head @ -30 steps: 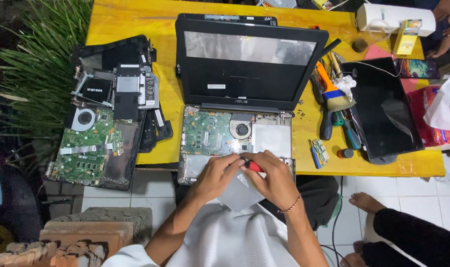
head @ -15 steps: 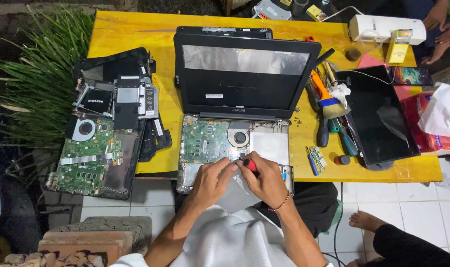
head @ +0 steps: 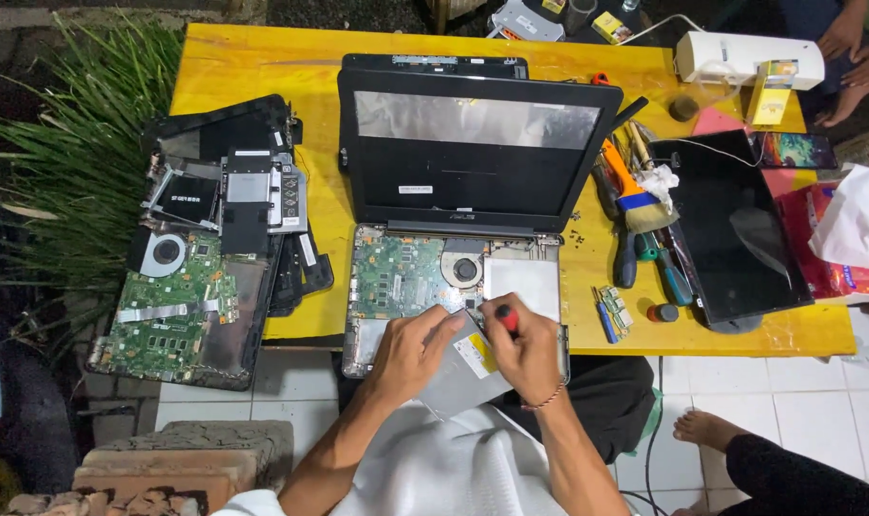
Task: The person disassembles a laptop on a yellow table, removing the battery and unscrewing the hard drive. They then remove the hard drive and place it on the table among other disassembled parts.
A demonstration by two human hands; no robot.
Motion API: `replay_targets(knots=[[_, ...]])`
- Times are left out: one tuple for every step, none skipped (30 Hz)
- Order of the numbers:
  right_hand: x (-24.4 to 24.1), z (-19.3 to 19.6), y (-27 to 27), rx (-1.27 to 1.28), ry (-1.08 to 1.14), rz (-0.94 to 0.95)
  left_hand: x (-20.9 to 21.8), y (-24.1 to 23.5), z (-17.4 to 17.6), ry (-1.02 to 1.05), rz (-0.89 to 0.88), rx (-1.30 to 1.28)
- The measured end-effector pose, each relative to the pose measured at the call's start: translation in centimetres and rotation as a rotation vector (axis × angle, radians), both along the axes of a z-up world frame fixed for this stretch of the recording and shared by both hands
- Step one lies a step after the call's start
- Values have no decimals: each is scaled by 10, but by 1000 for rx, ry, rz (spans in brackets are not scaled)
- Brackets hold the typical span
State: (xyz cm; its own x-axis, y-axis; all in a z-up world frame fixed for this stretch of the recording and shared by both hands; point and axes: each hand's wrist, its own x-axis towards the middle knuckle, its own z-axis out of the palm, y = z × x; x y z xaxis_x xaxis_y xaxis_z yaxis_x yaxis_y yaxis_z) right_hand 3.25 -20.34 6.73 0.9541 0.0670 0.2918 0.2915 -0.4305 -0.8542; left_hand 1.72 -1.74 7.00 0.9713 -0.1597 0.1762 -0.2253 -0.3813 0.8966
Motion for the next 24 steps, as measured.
replay_targets(knots=[[0, 4, 0, -4, -1, 4, -1, 0, -5, -1, 4, -4], [0, 9, -1, -26, 10, 14, -2, -1, -11, 5, 9, -12], [-3, 12, -1, -44, 25, 15, -4, 0, -16, 15, 4, -16], [-1, 14, 0, -44, 29, 9, -1, 2, -11, 18, -2, -16], [0, 17, 0, -51, 51, 12, -1, 2, -5, 32, -13, -4], [-1, 20, 1, -58, 73, 15, 0, 3, 0, 47, -24, 7], [1, 21, 0, -60, 74, 20, 0, 5, 5, 48, -18, 5], [2, 21, -2, -20, 109, 54, 1, 7, 10, 39, -3, 6], [4, 22, -2, 23, 141, 80, 3, 10, 15, 28, 6, 10], [2, 15, -5, 23, 140, 79, 2, 12, 12, 26, 5, 11], [1, 9, -7, 32, 180, 93, 3, 14, 9, 37, 37, 8], [1, 2, -10, 40, 220, 107, 4, 17, 5, 48, 68, 5], [-4, -4, -9, 40, 221, 106, 4, 18, 2, 49, 67, 5], [-9, -10, -9, 47, 215, 130, 3, 20, -1, 55, 68, 10], [-13, -16, -8, 52, 211, 156, 2, 22, -5, 63, 71, 14], [-15, -21, -10, 51, 214, 157, 1, 20, -9, 66, 72, 13], [-19, -25, -12, 28, 189, 147, -2, 18, -13, 50, 77, 64], [-22, -30, -14, 4, 164, 138, -4, 16, -17, 35, 82, 115], [-24, -26, -14, 6, 166, 136, -6, 15, -16, 37, 80, 117], [-25, -22, -14, 11, 152, 146, -8, 14, -15, 53, 72, 134], [-25, -18, -15, 16, 136, 152, -8, 12, -13, 66, 60, 152], [-24, -26, -27, 18, 135, 147, -9, 15, -15, 65, 55, 154], [-23, -34, -39, -2, 128, 79, -10, 17, -17, 46, 64, 195], [-22, -43, -51, -23, 121, 12, -11, 20, -20, 27, 73, 236]])
